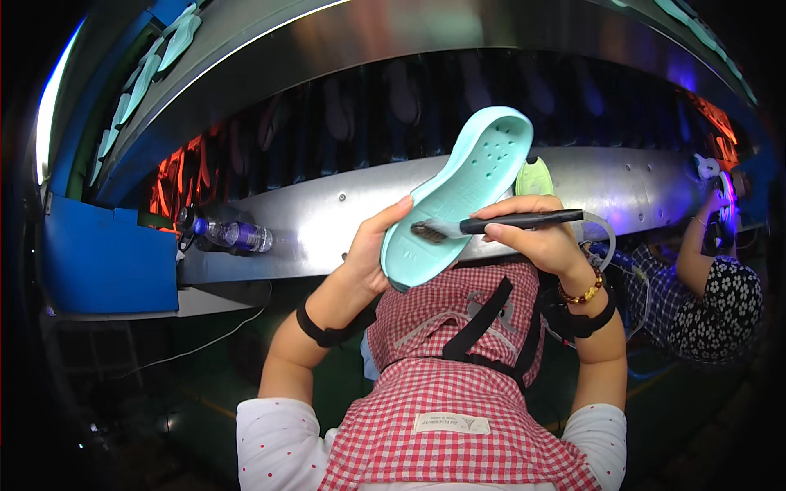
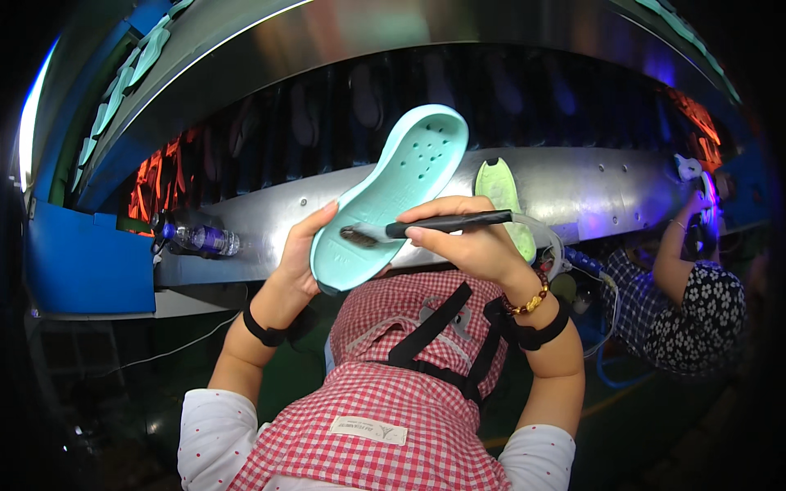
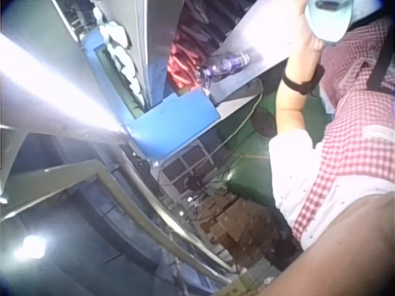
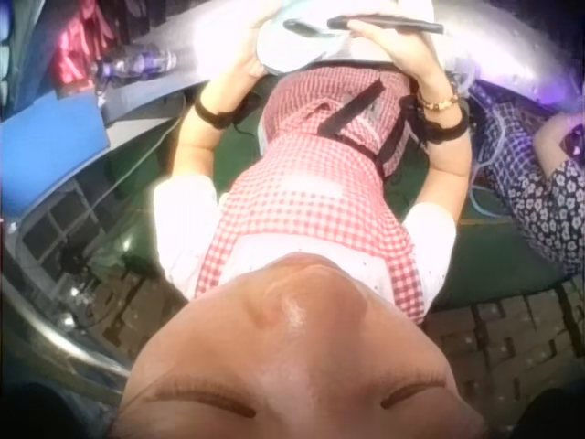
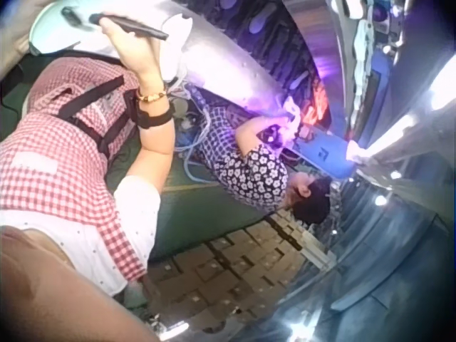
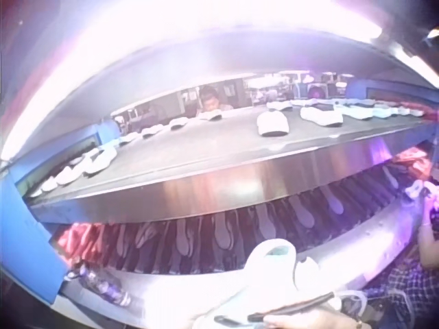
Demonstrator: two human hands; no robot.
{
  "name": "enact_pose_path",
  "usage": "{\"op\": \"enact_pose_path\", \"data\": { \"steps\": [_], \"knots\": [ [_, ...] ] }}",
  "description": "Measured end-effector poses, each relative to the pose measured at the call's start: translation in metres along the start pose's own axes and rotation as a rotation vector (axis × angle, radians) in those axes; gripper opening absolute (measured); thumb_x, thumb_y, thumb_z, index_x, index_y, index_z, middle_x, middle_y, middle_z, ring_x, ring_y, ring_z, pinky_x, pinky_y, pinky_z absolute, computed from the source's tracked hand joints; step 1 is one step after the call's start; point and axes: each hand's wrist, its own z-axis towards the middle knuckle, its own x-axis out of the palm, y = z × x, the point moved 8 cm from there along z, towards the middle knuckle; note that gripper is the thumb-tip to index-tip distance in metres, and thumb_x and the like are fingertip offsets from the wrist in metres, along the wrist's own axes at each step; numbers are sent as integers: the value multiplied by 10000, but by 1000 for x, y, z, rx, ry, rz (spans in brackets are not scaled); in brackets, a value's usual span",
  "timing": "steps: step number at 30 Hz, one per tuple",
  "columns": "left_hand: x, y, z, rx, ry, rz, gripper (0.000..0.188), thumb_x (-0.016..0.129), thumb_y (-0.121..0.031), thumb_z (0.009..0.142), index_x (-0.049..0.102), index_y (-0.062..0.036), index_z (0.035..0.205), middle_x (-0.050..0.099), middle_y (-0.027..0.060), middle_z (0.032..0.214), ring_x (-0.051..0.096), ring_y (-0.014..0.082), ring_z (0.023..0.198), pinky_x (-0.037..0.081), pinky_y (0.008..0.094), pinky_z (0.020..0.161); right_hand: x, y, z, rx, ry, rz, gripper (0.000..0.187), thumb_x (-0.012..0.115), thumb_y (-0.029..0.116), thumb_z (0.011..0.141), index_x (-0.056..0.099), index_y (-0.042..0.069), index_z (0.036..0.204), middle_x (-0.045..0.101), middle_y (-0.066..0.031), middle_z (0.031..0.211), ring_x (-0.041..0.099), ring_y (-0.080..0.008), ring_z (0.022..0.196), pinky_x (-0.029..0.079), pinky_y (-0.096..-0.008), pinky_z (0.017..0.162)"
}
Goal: Applying liquid or glue to light blue shoe soles with a brush at a factory workstation.
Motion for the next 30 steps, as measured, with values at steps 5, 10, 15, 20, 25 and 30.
{"op": "enact_pose_path", "data": {
  "steps": [5, 10, 15, 20, 25, 30],
  "knots": [
    [-8, 5, -11, 25, -55, -14, 540, 395, -336, 885, 307, -1, 1301, 447, 262, 1203, 528, 410, 1023, 486, 560, 777, 0, 4, -5, -62, -46, -25, 194, 638, 34, 751, 651, -9, 940, 657, -97, 819, 607, -108, 725, 481, -213, 653],
    [-16, 11, -16, 25, -5, -193, 531, 395, -318, 890, 330, 36, 1280, 480, 254, 1186, 545, 403, 1006, 478, 565, 785, -41, 8, -2, -211, -407, -125, 202, 571, 10, 795, 615, -51, 983, 646, -117, 875, 593, -102, 645, 482, -197, 618],
    [-17, 11, -28, 85, -31, -111, 503, 414, -288, 894, 327, 1, 1296, 488, 211, 1197, 553, 341, 1025, 473, 546, 814, 18, 26, -19, -534, -558, -587, 211, 603, -48, 744, 615, -41, 955, 638, -182, 884, 643, -229, 791, 500, -272, 689],
    [-2, -36, -59, 119, 12, -60, 473, 439, -288, 896, 393, 22, 1250, 542, 181, 1131, 590, 248, 977, 502, 365, 835, 71, 70, -43, -285, 88, -247, 237, 642, -5, 721, 636, -20, 957, 649, -157, 914, 642, -185, 741, 502, -247, 649],
    [80, -156, -110, 415, 286, -40, 548, 277, -382, 915, 366, 24, 1273, 471, 233, 1214, 519, 391, 1048, 445, 530, 856, 29, 78, -63, -243, -233, 344, 226, 545, 16, 781, 577, -80, 983, 604, -250, 978, 516, -78, 475, 415, -157, 417],
    [77, -300, -108, 996, 382, -189, 733, 210, -529, 883, 74, -2, 1373, 151, 170, 1432, 145, 339, 1326, 119, 546, 1055, 50, 63, -65, -165, -247, 279, 223, 537, 4, 798, 559, -100, 995, 606, -253, 969, 475, -61, 435, 392, -152, 399]
  ]
}}
